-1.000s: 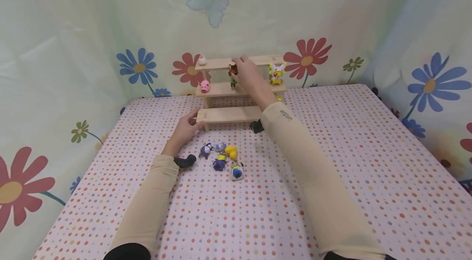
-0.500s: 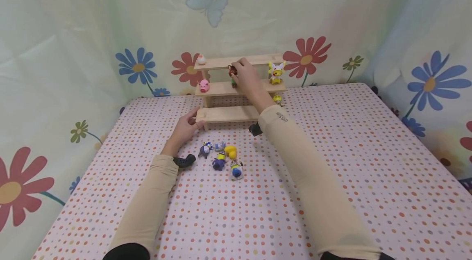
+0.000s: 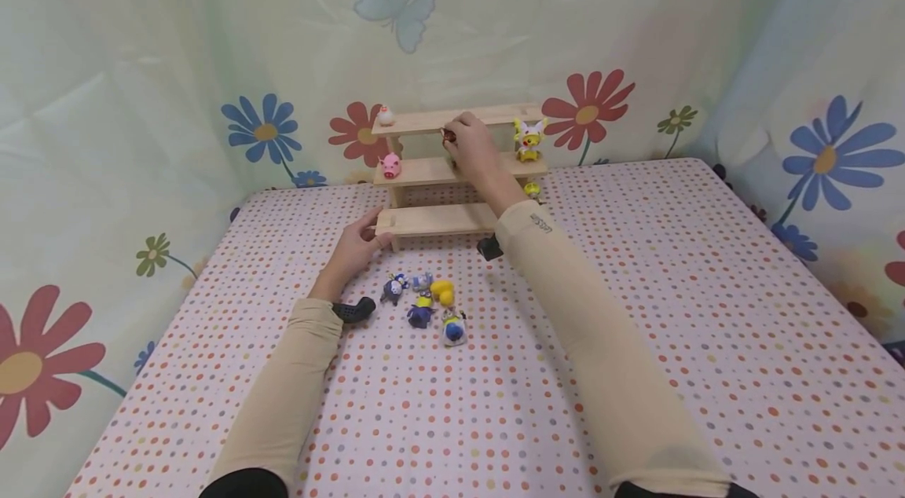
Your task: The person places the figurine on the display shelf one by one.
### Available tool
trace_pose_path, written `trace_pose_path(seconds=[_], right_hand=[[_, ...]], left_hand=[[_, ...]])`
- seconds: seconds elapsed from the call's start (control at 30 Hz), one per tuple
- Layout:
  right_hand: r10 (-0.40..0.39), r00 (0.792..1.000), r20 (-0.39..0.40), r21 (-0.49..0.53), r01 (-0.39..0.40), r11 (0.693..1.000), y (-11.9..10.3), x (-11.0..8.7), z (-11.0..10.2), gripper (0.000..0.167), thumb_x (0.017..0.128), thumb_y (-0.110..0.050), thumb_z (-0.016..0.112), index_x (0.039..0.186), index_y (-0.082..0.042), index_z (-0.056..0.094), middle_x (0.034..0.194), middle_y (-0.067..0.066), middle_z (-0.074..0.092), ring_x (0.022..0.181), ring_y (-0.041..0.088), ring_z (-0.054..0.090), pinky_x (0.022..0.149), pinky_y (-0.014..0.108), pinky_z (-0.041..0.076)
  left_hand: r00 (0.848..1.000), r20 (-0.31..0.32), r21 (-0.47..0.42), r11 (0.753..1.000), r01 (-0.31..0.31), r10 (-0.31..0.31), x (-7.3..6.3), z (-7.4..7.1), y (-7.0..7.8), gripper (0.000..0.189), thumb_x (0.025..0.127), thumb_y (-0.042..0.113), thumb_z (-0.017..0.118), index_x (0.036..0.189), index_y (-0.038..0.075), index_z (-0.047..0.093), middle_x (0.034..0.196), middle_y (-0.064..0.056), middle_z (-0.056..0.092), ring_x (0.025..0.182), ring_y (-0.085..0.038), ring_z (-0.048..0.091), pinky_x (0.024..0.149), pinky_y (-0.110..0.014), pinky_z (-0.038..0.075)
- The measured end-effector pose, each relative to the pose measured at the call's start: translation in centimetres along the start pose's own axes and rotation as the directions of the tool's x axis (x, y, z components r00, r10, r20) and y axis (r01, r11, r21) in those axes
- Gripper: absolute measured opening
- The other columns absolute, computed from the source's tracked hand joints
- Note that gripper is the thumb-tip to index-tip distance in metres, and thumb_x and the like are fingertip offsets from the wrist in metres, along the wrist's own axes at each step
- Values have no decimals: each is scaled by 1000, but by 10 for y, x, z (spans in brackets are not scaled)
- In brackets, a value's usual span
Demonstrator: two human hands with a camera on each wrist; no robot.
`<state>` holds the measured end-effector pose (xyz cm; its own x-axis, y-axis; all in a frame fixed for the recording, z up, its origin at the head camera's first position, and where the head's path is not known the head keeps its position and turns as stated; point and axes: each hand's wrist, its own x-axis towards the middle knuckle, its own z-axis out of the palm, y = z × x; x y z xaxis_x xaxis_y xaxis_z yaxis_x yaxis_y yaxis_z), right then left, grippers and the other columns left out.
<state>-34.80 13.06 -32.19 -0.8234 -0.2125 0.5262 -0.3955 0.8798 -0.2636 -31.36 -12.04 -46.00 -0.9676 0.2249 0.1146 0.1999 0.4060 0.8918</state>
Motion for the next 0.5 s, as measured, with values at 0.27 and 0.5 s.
trace_pose_path(seconds=[0.27, 0.5], right_hand=[[3, 994, -110, 76, 6, 997, 6, -1, 7, 34, 96, -23, 58, 122, -2, 61, 123, 11, 54, 108, 23, 57, 93, 34, 49], [-55, 977, -206, 94, 76, 993, 9, -7, 14, 29, 92, -19, 63, 116, -3, 65, 117, 11, 57, 101, 23, 60, 91, 35, 50]], left_hand=[[1000, -3, 1, 1000, -3, 3, 0, -1, 1, 78, 86, 39, 68, 151, 18, 29, 139, -7, 48, 119, -24, 55, 93, -40, 50], [1000, 0, 2, 1000, 1, -1, -4, -2, 3, 76, 87, 36, 68, 151, 18, 29, 139, -8, 49, 117, -24, 55, 92, -39, 51]])
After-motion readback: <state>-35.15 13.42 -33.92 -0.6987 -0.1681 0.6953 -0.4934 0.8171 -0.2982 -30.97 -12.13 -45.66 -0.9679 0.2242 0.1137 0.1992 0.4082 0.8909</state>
